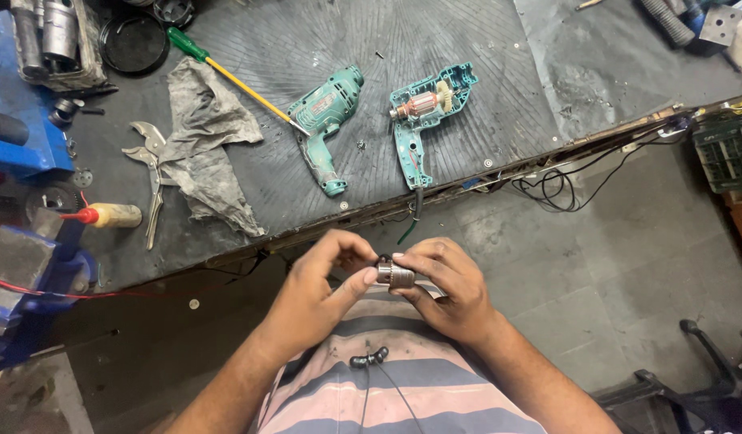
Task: The person works at a repair bench on a disassembled power drill. They wipe parts with a rag, handle and turn the drill chuck, use a screwdriver on the drill housing, and reposition the drill body and opened housing on the bench.
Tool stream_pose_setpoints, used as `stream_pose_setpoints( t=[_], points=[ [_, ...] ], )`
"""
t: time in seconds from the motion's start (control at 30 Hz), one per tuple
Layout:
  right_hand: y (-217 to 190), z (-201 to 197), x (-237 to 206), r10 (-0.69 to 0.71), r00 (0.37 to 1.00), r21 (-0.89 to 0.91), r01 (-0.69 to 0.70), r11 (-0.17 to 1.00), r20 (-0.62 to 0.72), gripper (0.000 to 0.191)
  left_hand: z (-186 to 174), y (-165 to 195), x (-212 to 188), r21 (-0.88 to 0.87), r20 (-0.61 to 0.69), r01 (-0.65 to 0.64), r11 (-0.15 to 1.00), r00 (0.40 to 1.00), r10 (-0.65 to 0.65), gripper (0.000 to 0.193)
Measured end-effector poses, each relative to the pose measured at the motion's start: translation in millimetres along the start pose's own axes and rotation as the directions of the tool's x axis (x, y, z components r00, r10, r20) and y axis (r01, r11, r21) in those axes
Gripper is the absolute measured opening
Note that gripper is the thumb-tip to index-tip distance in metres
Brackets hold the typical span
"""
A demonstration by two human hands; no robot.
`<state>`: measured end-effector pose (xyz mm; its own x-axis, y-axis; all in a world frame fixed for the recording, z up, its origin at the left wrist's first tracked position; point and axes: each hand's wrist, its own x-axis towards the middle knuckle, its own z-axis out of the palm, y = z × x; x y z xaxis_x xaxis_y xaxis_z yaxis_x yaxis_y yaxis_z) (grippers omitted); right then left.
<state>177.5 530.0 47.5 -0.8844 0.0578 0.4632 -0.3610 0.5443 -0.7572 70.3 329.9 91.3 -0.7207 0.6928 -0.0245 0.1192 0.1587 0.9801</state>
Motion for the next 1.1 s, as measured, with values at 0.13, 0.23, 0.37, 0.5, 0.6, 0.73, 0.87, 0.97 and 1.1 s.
stream_pose_setpoints(
  t=[0.13,0.23,0.37,0.5,0.6,0.73,0.87,0.97,1.1],
  points=[
    [0.2,2.5,-1.0,-0.024,1.0,-0.023,0.024,0.999,0.005,0.048,-0.3,-0.9,-1.0,0.095,0.112,0.373,0.923,0.917,-0.382,0.023],
    [-1.0,3.3,-1.6,-0.042,0.999,-0.024,0.042,0.999,0.01,0.049,-0.1,-1.7,-2.2,0.129,0.158,0.378,0.917,0.905,-0.395,0.027],
    [-3.3,1.2,-2.7,-0.022,1.0,-0.027,0.022,0.999,0.0,0.049,0.4,-2.8,-4.0,-0.205,0.163,0.091,0.975,0.985,-0.058,0.044],
    [-4.6,1.0,-3.4,-0.026,1.0,-0.026,0.026,0.999,0.011,0.049,1.1,-3.7,-5.6,-0.113,0.103,0.327,0.938,0.943,-0.316,0.028],
    [-4.1,1.5,-4.4,-0.039,0.999,-0.015,0.039,0.999,0.01,0.048,1.7,-4.0,-6.7,0.061,0.161,0.462,0.885,0.87,-0.466,0.021],
    [-3.3,0.1,-7.2,-0.001,0.999,0.021,0.002,1.0,-0.034,0.047,2.9,-3.9,-8.3,0.067,0.085,-0.013,0.998,0.996,0.007,0.037],
    [-3.1,0.2,-9.7,0.021,0.999,0.009,-0.021,1.0,-0.029,0.047,4.3,-3.2,-9.7,-0.015,0.134,0.21,0.977,0.969,-0.207,0.041],
    [-3.5,2.1,-9.8,-0.066,0.998,-0.013,0.066,0.998,0.011,0.051,5.2,-2.4,-10.9,0.144,0.193,0.355,0.924,0.905,-0.378,0.025],
    [-5.1,2.5,-10.0,-0.068,0.998,-0.005,0.068,0.998,0.001,0.05,5.8,-1.2,-12.4,0.109,0.146,0.192,0.975,0.967,-0.207,0.034]
  ],
)
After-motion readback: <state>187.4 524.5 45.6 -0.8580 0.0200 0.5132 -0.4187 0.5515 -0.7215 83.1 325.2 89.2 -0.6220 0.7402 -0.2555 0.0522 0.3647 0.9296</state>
